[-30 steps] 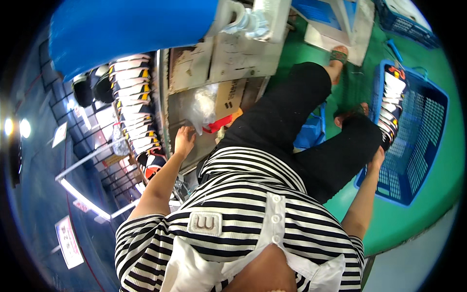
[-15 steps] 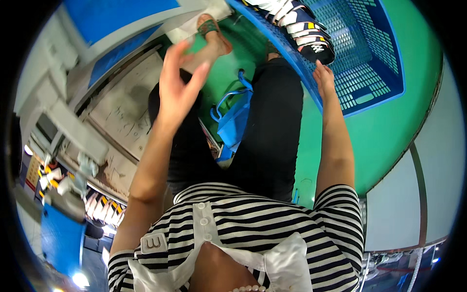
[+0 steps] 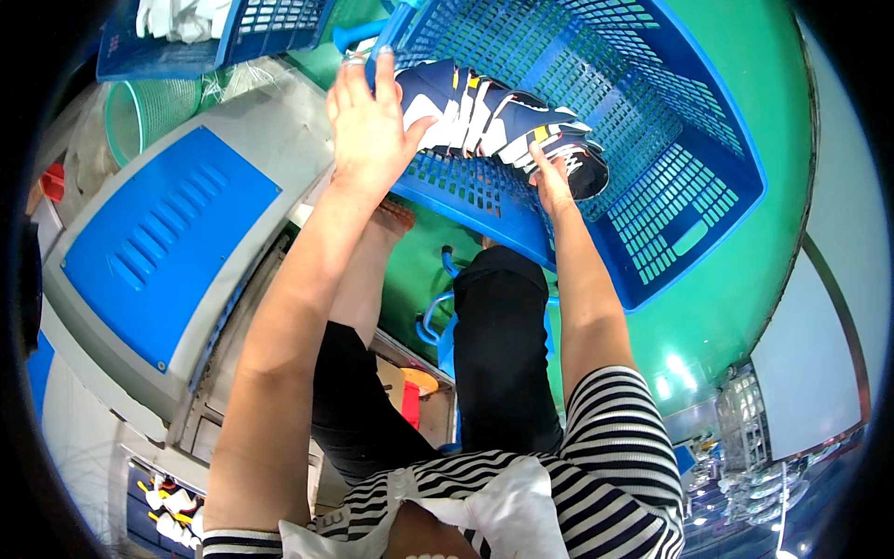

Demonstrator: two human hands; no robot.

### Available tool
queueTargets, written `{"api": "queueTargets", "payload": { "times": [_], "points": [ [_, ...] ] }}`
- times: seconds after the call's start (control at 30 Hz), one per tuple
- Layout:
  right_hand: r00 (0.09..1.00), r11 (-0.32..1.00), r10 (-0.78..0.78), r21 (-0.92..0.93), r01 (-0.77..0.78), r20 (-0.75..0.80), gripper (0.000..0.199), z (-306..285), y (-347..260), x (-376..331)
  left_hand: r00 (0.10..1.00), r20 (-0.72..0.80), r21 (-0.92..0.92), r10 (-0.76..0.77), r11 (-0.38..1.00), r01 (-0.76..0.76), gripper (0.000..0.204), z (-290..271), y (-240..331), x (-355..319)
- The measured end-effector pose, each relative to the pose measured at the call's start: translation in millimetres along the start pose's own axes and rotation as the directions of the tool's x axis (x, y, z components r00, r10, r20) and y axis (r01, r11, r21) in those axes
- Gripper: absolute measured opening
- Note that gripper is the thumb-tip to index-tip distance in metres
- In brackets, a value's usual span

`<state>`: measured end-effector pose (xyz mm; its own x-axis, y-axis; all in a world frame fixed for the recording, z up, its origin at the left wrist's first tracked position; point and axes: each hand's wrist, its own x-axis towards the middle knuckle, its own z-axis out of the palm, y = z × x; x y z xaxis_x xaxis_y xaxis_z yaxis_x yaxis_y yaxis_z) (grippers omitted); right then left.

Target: The person takes white paper inserts from a blue dispenser and stuffs them into the toe box of black and white sneakers. They then place the stuffed shoes into a blue plastic basket and arrange them on a metal rack.

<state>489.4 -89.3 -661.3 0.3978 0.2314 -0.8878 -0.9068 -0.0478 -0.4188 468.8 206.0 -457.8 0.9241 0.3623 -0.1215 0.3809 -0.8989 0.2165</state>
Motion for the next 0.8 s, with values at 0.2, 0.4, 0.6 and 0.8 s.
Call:
{"api": "queueTargets", "payload": {
  "times": [0.2, 0.4, 0.6, 0.8],
  "points": [
    [0.997, 0.982, -0.071, -0.177, 0.068, -0.011, 0.089, 22, -10, -2, 0.995, 0.088, -0.074, 0.053, 0.996, -0.046, 0.077, -1, 7, -27],
    [0.984, 0.964, -0.178, -0.201, 0.174, -0.003, 0.078, 39, -13, -3, 0.975, 0.220, 0.058, -0.003, 0.998, -0.010, 0.087, 9, 17, -7],
    [0.998, 0.999, -0.053, 0.010, 0.053, 0.042, 0.039, 59, -46, -33, 0.982, 0.181, -0.359, 0.062, 0.933, 0.007, 0.082, -11, 10, -1],
    [0.912, 0.889, -0.083, 0.443, -0.114, 0.401, 0.033, 25, -97, -107, 0.888, 0.000, -0.700, 0.459, 0.634, -0.328, 0.086, -190, 120, -8]
  ]
}}
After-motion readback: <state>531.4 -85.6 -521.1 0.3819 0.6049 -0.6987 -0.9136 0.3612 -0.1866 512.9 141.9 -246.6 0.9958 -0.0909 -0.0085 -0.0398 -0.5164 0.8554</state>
